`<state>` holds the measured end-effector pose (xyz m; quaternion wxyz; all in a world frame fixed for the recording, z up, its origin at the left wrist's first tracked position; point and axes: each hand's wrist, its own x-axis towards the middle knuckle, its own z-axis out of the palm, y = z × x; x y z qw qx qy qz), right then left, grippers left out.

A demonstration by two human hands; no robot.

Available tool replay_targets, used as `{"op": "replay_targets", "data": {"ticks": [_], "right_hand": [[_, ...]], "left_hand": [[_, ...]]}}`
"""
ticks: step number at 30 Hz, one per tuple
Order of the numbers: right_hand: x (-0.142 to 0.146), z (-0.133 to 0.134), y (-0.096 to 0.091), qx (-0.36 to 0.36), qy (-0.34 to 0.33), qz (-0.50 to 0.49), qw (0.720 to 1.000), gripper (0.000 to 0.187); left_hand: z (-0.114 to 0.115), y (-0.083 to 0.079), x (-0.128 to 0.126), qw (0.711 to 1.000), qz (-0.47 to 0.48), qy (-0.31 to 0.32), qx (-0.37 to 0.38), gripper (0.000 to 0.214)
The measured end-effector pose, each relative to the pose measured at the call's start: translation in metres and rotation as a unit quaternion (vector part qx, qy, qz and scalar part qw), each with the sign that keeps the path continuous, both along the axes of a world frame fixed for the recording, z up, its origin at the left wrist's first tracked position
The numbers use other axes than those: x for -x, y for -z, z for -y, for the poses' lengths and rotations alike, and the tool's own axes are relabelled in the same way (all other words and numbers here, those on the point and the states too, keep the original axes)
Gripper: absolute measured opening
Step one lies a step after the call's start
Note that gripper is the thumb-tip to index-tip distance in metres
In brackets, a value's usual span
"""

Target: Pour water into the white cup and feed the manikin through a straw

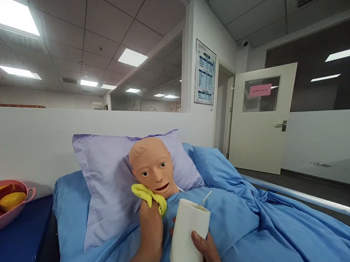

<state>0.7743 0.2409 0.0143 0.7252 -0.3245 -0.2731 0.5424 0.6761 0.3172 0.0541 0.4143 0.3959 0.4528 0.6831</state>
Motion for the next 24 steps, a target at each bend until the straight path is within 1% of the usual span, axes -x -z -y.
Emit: {"op": "replay_targets", "data": {"ticks": [3, 6, 8, 10, 12, 13, 14, 15, 16, 18, 19, 21, 22, 23, 24], "right_hand": [[-0.002, -0.001, 0.002, 0.009, -0.002, 0.0, 1.0, 0.072], [-0.004, -0.003, 0.005, 0.012, -0.006, 0.004, 1.0, 0.075], [-0.005, -0.004, 0.007, 0.01, -0.009, 0.006, 1.0, 0.073], [-0.005, -0.006, 0.01, 0.006, -0.011, 0.008, 1.0, 0.071], [-0.005, -0.008, 0.013, 0.001, -0.012, 0.01, 1.0, 0.069], [-0.005, -0.009, 0.014, -0.001, -0.014, 0.011, 1.0, 0.068], [-0.005, -0.009, 0.014, -0.005, -0.015, 0.012, 1.0, 0.067], [-0.005, -0.01, 0.014, -0.009, -0.018, 0.013, 1.0, 0.067], [-0.006, -0.01, 0.014, -0.014, -0.02, 0.014, 1.0, 0.068], [-0.006, -0.01, 0.012, -0.023, -0.025, 0.016, 0.999, 0.07], [-0.007, -0.01, 0.012, -0.026, -0.027, 0.019, 0.999, 0.07], [-0.006, -0.011, 0.01, -0.031, -0.025, 0.025, 0.999, 0.069], [-0.006, -0.012, 0.01, -0.032, -0.02, 0.027, 0.999, 0.067], [-0.005, -0.013, 0.01, -0.033, -0.014, 0.028, 0.999, 0.065], [-0.003, -0.014, 0.011, -0.034, -0.007, 0.027, 0.999, 0.063]], "left_hand": [[0.007, 0.012, 0.009, 0.992, -0.122, 0.038, -0.008, 0.012], [0.019, 0.02, 0.025, 0.974, -0.214, 0.071, -0.027, 0.021], [0.027, 0.021, 0.036, 0.964, -0.243, 0.099, -0.046, 0.027], [0.033, 0.018, 0.046, 0.961, -0.239, 0.116, -0.078, 0.026], [0.033, 0.01, 0.054, 0.961, -0.218, 0.092, -0.14, 0.029], [0.032, 0.004, 0.057, 0.956, -0.217, 0.065, -0.184, 0.032], [0.029, -0.002, 0.058, 0.945, -0.226, 0.028, -0.235, 0.036], [0.025, -0.009, 0.058, 0.925, -0.244, -0.013, -0.291, 0.04], [0.02, -0.016, 0.057, 0.896, -0.27, -0.053, -0.348, 0.044], [0.01, -0.027, 0.051, 0.82, -0.345, -0.102, -0.446, 0.049], [0.005, -0.029, 0.047, 0.777, -0.388, -0.108, -0.483, 0.05], [-0.005, -0.026, 0.04, 0.697, -0.473, -0.094, -0.53, 0.047], [-0.009, -0.021, 0.038, 0.666, -0.507, -0.082, -0.54, 0.044], [-0.013, -0.014, 0.037, 0.645, -0.53, -0.073, -0.545, 0.041], [-0.015, -0.006, 0.038, 0.635, -0.542, -0.064, -0.546, 0.038]]}}
